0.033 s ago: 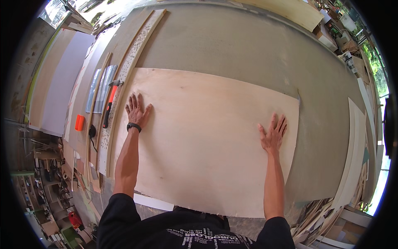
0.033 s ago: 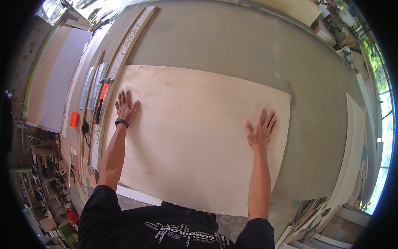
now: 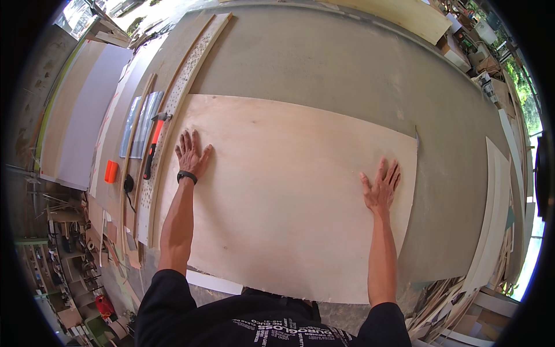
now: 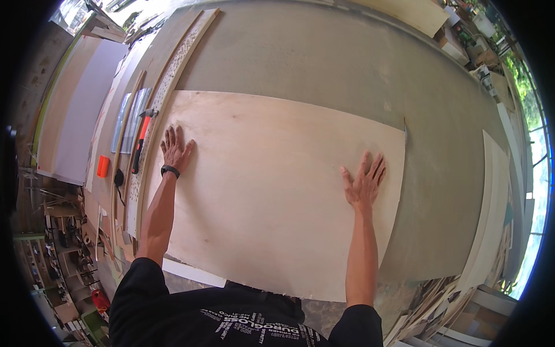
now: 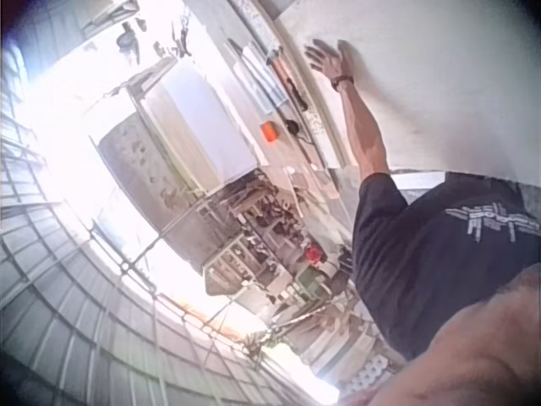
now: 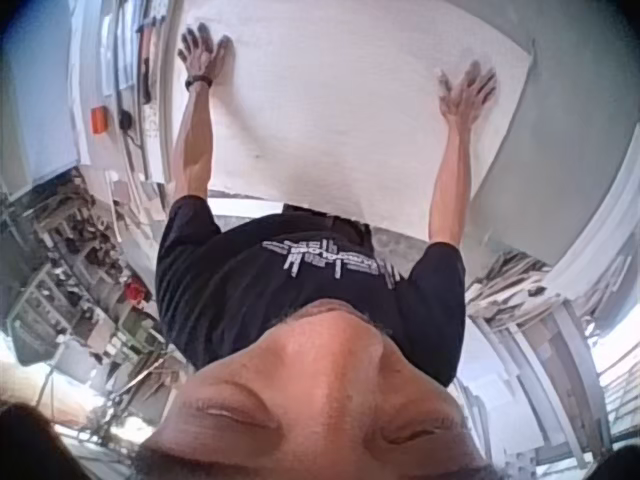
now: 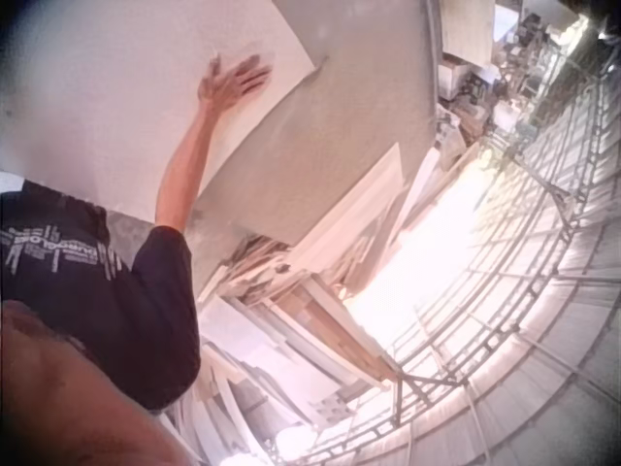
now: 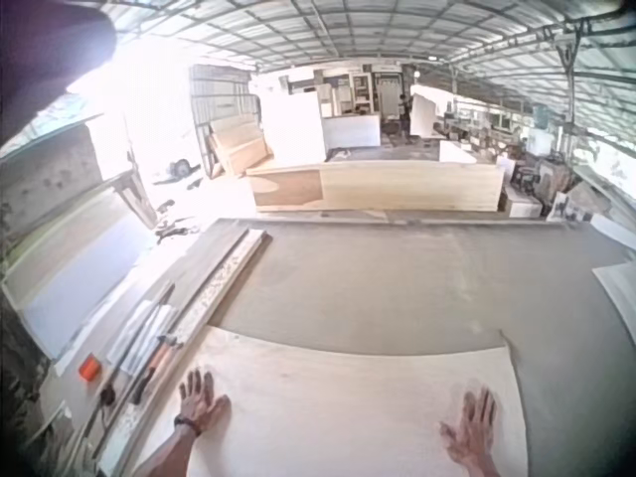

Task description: The person aligns and stacks several pieces of plywood and thin wooden strips on a workbench. They use a hammer to tap a wooden frame into place and then use a tape measure to measure the frame.

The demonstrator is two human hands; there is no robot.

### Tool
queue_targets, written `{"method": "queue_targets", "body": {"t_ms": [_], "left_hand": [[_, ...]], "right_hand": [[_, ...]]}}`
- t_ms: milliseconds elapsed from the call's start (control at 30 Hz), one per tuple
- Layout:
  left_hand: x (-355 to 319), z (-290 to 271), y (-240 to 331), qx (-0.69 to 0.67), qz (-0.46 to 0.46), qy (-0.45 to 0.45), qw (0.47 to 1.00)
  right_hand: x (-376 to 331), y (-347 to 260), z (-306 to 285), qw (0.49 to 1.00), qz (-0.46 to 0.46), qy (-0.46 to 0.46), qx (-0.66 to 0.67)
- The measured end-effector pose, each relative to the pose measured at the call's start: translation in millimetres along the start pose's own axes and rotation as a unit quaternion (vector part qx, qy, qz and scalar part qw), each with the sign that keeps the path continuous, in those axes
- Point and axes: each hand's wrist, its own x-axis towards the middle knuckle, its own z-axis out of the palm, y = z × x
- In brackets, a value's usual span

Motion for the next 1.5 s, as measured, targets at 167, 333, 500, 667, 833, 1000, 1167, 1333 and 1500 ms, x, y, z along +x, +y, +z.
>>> {"method": "queue_targets", "body": {"t_ms": [167,333,500,667,833,1000,1167,1333,1500], "left_hand": [[25,1,9,-0.004,-0.005,-0.002,1.0],[57,11,11,0.017,-0.002,0.013,1.0],[85,11,23,0.007,-0.012,-0.006,1.0],[107,13,31,0.023,-0.015,-0.014,1.0],[115,9,38,0.021,-0.023,-0.021,0.999],[118,10,35,0.029,-0.027,-0.017,0.999],[118,7,39,0.038,-0.022,-0.024,0.999],[132,20,33,0.026,-0.005,-0.006,1.0],[171,26,46,0.016,-0.001,0.0,1.0]], "right_hand": [[26,-4,0,1.0,0.007,-0.012,0.003],[56,-2,2,1.0,0.004,-0.006,-0.005],[85,-3,4,1.0,0.011,-0.006,0.012],[107,2,9,1.0,0.013,0.0,0.007],[103,6,7,0.999,-0.022,0.016,0.024],[49,-4,-2,0.998,-0.05,0.003,0.028],[43,-6,-12,0.999,-0.032,-0.012,0.012],[62,-7,-7,0.999,-0.04,0.003,0.007],[96,-6,-6,0.999,-0.029,0.004,0.021]]}}
